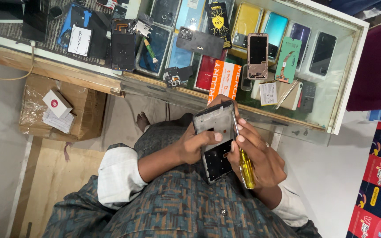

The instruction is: The person uses a screwdriver and a metal prying tool to remove screws and pry open the back cover of a smartphone. The device is held in the left hand while the right hand manipulates the tools to separate the casing.

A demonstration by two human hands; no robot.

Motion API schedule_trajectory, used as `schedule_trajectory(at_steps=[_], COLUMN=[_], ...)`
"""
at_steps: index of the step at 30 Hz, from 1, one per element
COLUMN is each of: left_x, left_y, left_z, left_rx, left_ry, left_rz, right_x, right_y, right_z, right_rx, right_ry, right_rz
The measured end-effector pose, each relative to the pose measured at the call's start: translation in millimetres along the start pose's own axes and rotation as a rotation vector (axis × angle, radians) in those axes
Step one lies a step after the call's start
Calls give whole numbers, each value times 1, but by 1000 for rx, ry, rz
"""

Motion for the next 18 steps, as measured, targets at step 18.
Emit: schedule_trajectory(at_steps=[18], left_x=[12], left_y=[-2], left_z=[-1], left_rx=[22], left_ry=[5], left_rz=[32], right_x=[-1], right_y=[0], right_z=[-2], right_rx=[6], right_ry=[-4], right_rz=[-30])
Point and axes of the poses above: each hand's wrist, its own z-axis away from the middle knuckle, its own y-axis out of the back of the hand, x = y × z, the point moved 1 cm from there along -z, towards the middle knuckle, and after that the axes turned 6 degrees about y, right-handed, at the moved point
